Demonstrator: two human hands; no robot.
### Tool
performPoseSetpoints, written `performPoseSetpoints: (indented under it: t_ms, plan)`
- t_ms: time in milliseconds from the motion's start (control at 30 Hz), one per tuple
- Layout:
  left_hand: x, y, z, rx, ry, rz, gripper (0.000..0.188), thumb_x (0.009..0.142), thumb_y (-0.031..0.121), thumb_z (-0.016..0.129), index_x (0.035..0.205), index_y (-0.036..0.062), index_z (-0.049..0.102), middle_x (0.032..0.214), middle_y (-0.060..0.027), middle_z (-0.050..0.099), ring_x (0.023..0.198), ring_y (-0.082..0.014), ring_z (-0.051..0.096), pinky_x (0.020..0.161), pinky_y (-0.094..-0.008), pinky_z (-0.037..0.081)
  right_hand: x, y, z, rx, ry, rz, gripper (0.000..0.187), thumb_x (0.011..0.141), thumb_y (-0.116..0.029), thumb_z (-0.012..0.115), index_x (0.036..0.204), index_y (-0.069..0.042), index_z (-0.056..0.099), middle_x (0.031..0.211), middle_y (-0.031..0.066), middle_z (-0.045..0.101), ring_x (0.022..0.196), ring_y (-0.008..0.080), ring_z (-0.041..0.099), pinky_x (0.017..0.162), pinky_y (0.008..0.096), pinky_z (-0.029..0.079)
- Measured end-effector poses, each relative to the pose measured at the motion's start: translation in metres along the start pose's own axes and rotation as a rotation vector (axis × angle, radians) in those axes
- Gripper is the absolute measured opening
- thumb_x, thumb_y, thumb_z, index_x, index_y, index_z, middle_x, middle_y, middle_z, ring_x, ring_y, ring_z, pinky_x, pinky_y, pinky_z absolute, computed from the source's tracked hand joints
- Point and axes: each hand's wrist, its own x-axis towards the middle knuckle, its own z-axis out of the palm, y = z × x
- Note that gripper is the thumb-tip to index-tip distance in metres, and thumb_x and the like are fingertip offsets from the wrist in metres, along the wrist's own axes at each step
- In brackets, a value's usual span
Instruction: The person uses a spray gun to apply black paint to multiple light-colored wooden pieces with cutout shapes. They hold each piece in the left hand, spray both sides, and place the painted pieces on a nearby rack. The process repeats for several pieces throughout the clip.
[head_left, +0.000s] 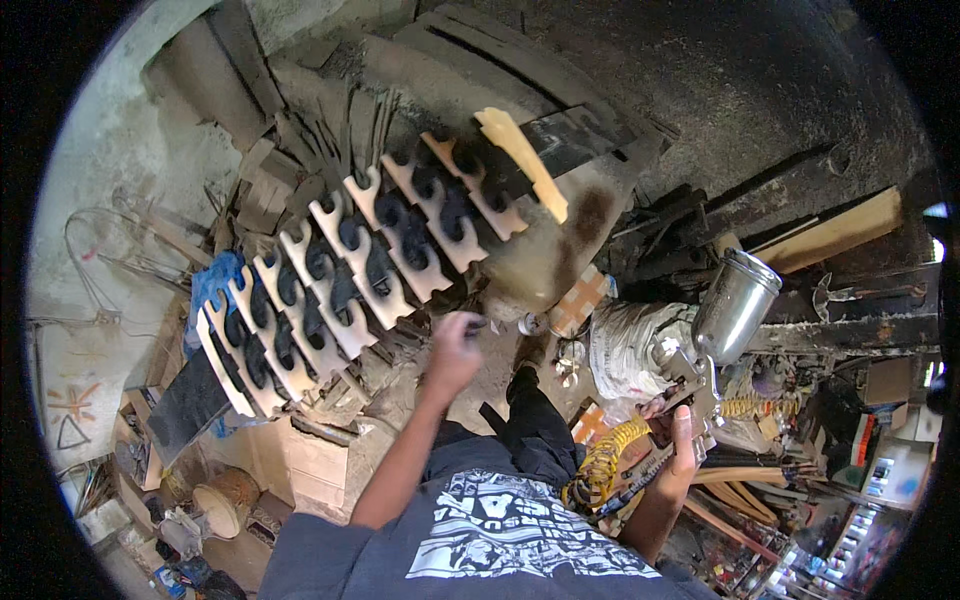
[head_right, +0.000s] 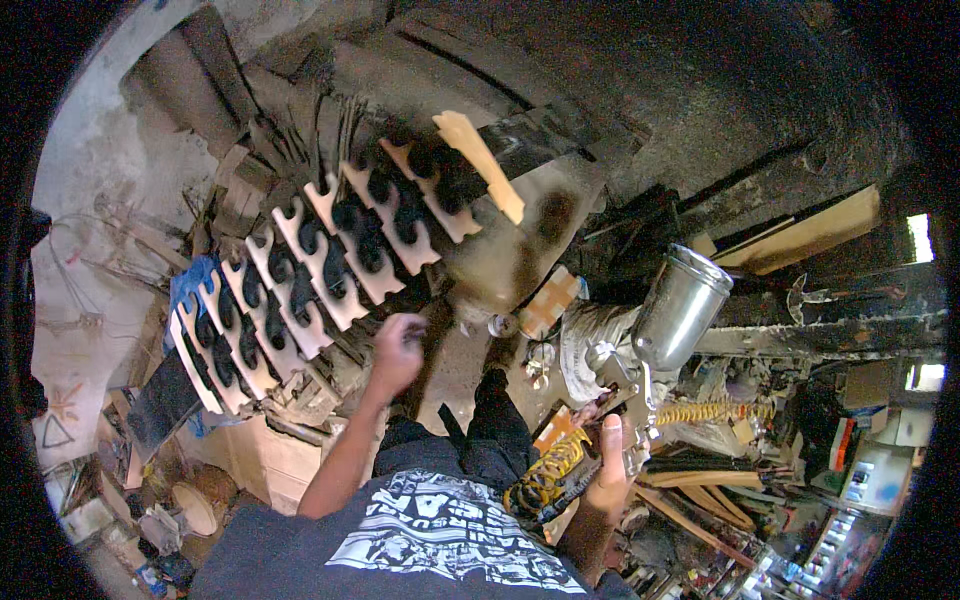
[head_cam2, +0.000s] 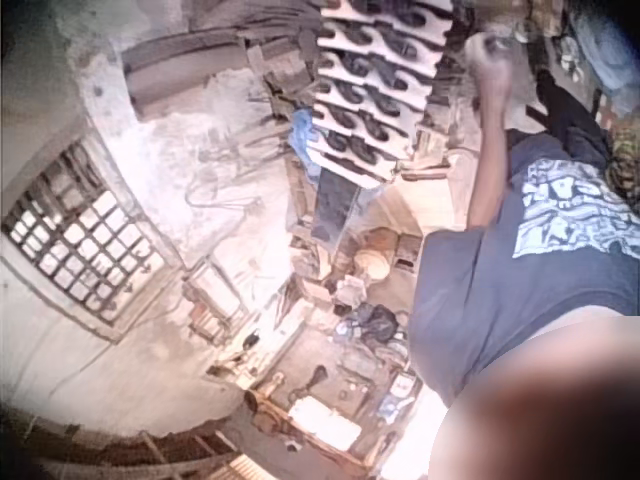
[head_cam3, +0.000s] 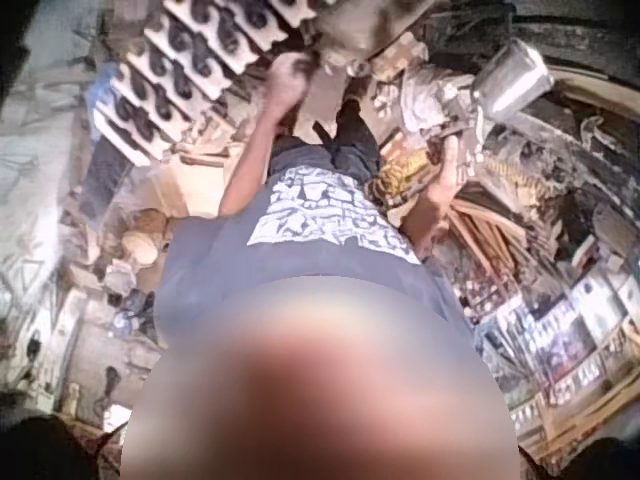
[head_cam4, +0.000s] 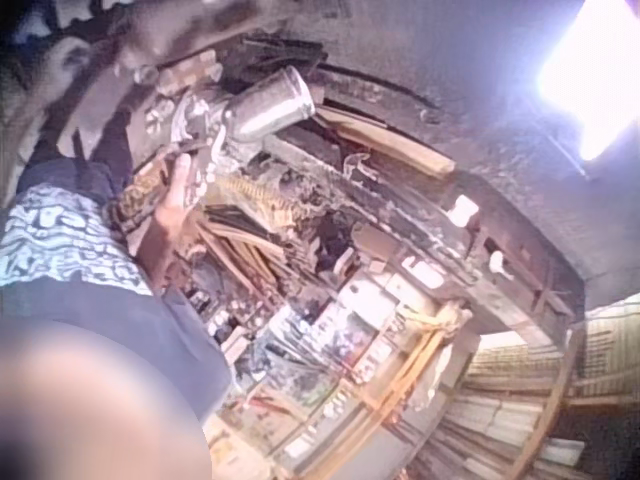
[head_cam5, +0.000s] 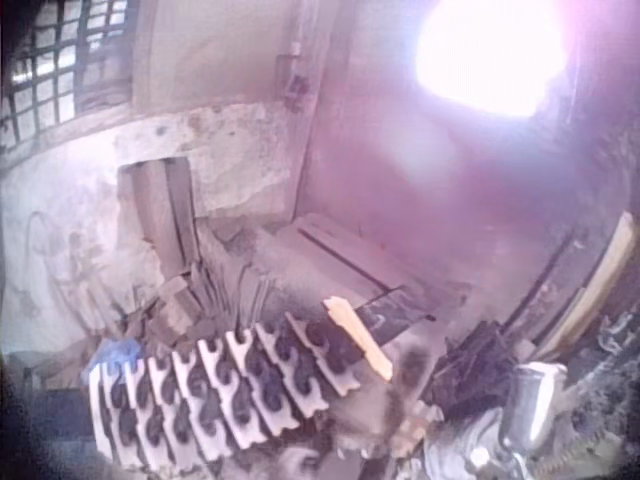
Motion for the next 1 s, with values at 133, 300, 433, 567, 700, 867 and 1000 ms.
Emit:
performPoseSetpoints:
  t_ms: [133,300,433,567,700,867,1000]
  plan:
    - [0.121,0.041,0.138,0.285,0.244,0.047,0.020,0.082,0.012,0.058,0.100,0.0034,0.053,0.097,-0.0186,0.056,0.091,-0.0412,0.056,0.078,-0.0473,0.045,0.068,-0.005,-0.057,0.230,-0.023,-0.011,0.030,0.095,-0.021,0.051,0.113,0.004,0.053,0.103,0.0109,0.060,0.097,0.0187,0.056,0.089,0.0319,0.044]
    - [0.267,0.024,0.226,0.762,0.133,-0.263,0.059,0.078,0.019,0.069,0.124,-0.0009,0.037,0.117,-0.0218,0.044,0.107,-0.0392,0.050,0.085,-0.0442,0.049,0.134,-0.010,-0.146,0.312,-0.095,0.031,0.026,0.094,-0.015,0.050,0.111,0.004,0.056,0.103,0.0125,0.060,0.093,0.0202,0.057,0.084,0.0347,0.047]
    - [0.298,-0.003,0.252,0.956,0.097,-0.368,0.069,0.074,0.019,0.073,0.129,0.0005,0.035,0.117,-0.0202,0.046,0.106,-0.0360,0.053,0.079,-0.0388,0.054,0.165,-0.009,-0.194,0.287,0.033,0.057,0.033,0.095,-0.017,0.051,0.122,0.002,0.048,0.109,0.0108,0.056,0.097,0.0193,0.054,0.087,0.0336,0.045]
    - [0.296,-0.015,0.246,0.998,0.057,-0.297,0.067,0.073,0.019,0.074,0.128,0.0003,0.039,0.110,-0.0190,0.054,0.098,-0.0344,0.059,0.078,-0.0379,0.054,0.191,-0.006,-0.231,0.316,-0.025,0.006,0.038,0.096,-0.033,0.048,0.115,0.000,0.047,0.091,0.0082,0.057,0.086,0.0178,0.055,0.084,0.0327,0.044]
    - [0.296,-0.014,0.225,0.997,-0.003,-0.270,0.061,0.073,0.015,0.072,0.126,-0.0003,0.045,0.103,-0.0206,0.059,0.097,-0.0329,0.060,0.079,-0.0385,0.054,0.206,-0.007,-0.256,0.088,0.161,0.009,0.036,0.096,-0.032,0.048,0.114,-0.001,0.047,0.091,0.0073,0.057,0.085,0.0183,0.055,0.084,0.0336,0.044]
    - [0.303,0.001,0.188,0.984,0.085,0.047,0.055,0.081,0.007,0.060,0.132,-0.0009,0.042,0.101,-0.0253,0.060,0.092,-0.0410,0.057,0.084,-0.0454,0.047,0.200,-0.025,-0.248,0.397,0.068,0.017,0.038,0.097,-0.031,0.047,0.119,-0.001,0.047,0.097,0.0093,0.059,0.090,0.0203,0.057,0.087,0.0382,0.046]
    - [0.291,0.035,0.152,0.152,0.490,0.140,0.028,0.097,0.012,0.040,0.122,-0.0011,0.040,0.096,-0.0240,0.061,0.063,-0.0304,0.062,0.054,-0.0410,0.052,0.196,-0.038,-0.226,0.400,0.076,0.005,0.043,0.095,-0.029,0.047,0.124,0.003,0.040,0.098,0.0109,0.055,0.093,0.0239,0.052,0.090,0.0402,0.042]
